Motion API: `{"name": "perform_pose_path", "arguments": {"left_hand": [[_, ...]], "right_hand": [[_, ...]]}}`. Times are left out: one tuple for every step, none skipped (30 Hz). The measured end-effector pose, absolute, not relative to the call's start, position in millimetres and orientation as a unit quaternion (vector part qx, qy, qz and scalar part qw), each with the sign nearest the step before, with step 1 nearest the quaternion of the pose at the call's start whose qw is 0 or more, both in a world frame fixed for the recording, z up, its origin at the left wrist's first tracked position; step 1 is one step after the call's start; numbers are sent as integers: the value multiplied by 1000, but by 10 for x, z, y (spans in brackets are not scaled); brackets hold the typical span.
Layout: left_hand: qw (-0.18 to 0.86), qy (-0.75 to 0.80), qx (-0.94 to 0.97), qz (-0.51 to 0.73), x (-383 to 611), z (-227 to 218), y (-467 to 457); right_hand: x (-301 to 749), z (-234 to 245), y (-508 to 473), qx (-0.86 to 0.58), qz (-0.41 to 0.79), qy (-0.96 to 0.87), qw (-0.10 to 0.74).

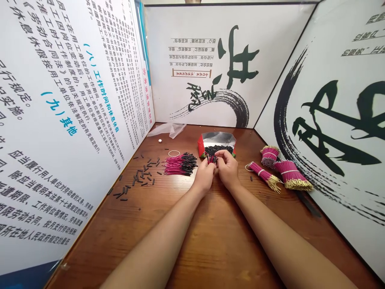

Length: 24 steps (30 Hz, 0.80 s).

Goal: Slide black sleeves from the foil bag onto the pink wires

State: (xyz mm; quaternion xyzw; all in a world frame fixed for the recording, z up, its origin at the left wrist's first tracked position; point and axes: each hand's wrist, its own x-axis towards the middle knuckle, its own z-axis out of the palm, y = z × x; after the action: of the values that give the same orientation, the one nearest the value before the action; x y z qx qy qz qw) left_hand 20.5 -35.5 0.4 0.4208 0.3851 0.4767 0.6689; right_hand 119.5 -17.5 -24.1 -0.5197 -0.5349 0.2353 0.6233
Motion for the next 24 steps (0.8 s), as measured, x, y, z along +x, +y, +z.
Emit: {"name": "perform_pose_path", "arguments": {"left_hand": [[643, 394, 450, 478, 199, 27, -341], [610, 405, 486, 477, 173, 59, -316], [565, 416, 535, 470, 123, 101, -279], [514, 426, 589, 455, 45, 150, -233], [457, 440, 640, 434, -58, 203, -180], [402, 455, 684, 405, -183, 255, -124], [349, 470, 717, 378, -322, 301, -69], [295, 487, 740, 358, -466, 335, -20], [242, 502, 758, 339, -605, 354, 22], [192, 516, 773, 314, -731, 357, 54], [145, 519, 794, 281, -839, 342, 75], [100, 518, 812, 248, -926, 313, 87], [62, 515, 828, 212, -989, 274, 91], [33, 516, 836, 186, -1032, 230, 90], [15, 516, 841, 166, -1056, 186, 86], [-1, 515, 844, 151, -1066, 148, 81], [-13, 516, 845, 141, -1066, 120, 77], [-20, 516, 846, 132, -1060, 101, 74], [-25, 518, 846, 126, -1051, 93, 72], [-27, 521, 844, 121, -1042, 94, 72], [-27, 526, 842, 119, -1035, 100, 72], [-24, 530, 839, 119, -1031, 108, 72], [-19, 534, 836, 121, -1032, 115, 71], [-12, 538, 833, 126, -1037, 121, 69]], "right_hand": [[1198, -244, -172, -519, 235, -535, 624], [1201, -246, -170, -518, 235, -534, 625], [1202, -248, -167, -518, 236, -532, 626], [1202, -249, -165, -519, 237, -529, 628], [1200, -250, -162, -521, 240, -525, 629], [1196, -250, -161, -522, 244, -521, 630], [1192, -250, -160, -523, 247, -518, 631], [1188, -250, -160, -523, 249, -515, 631], [1184, -250, -161, -524, 251, -515, 631], [1181, -251, -162, -523, 253, -515, 630], [1178, -251, -164, -523, 254, -515, 630], [1177, -251, -166, -522, 254, -515, 630], [1176, -251, -168, -522, 254, -516, 630], [1176, -251, -169, -521, 254, -516, 631], [1176, -250, -170, -521, 254, -516, 631], [1176, -248, -171, -522, 253, -515, 631], [1176, -245, -171, -523, 253, -515, 630], [1176, -243, -170, -524, 253, -516, 629], [1176, -240, -170, -526, 253, -516, 628], [1176, -238, -170, -527, 253, -515, 627], [1176, -236, -169, -527, 252, -515, 627], [1176, -235, -168, -527, 253, -515, 627], [1177, -236, -167, -527, 253, -516, 626], [1178, -237, -166, -526, 255, -516, 626]]}}
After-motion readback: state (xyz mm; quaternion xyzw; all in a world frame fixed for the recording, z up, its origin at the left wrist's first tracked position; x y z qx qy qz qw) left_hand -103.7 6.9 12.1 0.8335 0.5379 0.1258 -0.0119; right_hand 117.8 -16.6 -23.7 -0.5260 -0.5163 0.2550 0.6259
